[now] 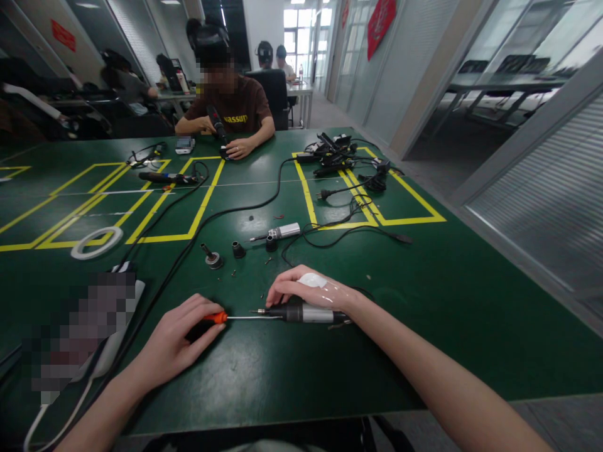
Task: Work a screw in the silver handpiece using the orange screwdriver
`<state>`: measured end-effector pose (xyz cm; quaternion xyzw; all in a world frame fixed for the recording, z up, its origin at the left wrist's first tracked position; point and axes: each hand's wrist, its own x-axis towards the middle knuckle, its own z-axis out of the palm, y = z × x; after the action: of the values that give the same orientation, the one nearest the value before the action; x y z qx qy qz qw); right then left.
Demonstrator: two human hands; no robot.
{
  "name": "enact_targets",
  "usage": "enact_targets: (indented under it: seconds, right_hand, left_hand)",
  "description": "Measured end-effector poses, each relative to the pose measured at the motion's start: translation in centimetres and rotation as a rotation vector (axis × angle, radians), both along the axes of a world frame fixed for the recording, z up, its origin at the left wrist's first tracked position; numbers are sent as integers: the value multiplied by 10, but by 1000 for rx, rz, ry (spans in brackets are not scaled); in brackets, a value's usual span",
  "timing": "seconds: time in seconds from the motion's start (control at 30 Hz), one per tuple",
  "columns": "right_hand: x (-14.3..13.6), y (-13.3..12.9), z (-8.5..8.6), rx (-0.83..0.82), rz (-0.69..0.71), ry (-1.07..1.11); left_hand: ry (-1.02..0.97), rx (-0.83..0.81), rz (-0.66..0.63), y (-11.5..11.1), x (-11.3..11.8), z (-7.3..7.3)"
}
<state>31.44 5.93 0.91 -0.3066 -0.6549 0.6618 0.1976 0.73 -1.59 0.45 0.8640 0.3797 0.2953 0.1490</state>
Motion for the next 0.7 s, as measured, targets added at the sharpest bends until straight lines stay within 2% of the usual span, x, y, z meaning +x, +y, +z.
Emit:
enact_targets:
  seconds: [0.7]
  right_hand:
    - [0, 0, -3, 7, 8, 10]
  left_hand:
    - [17, 25, -8, 0, -1, -2]
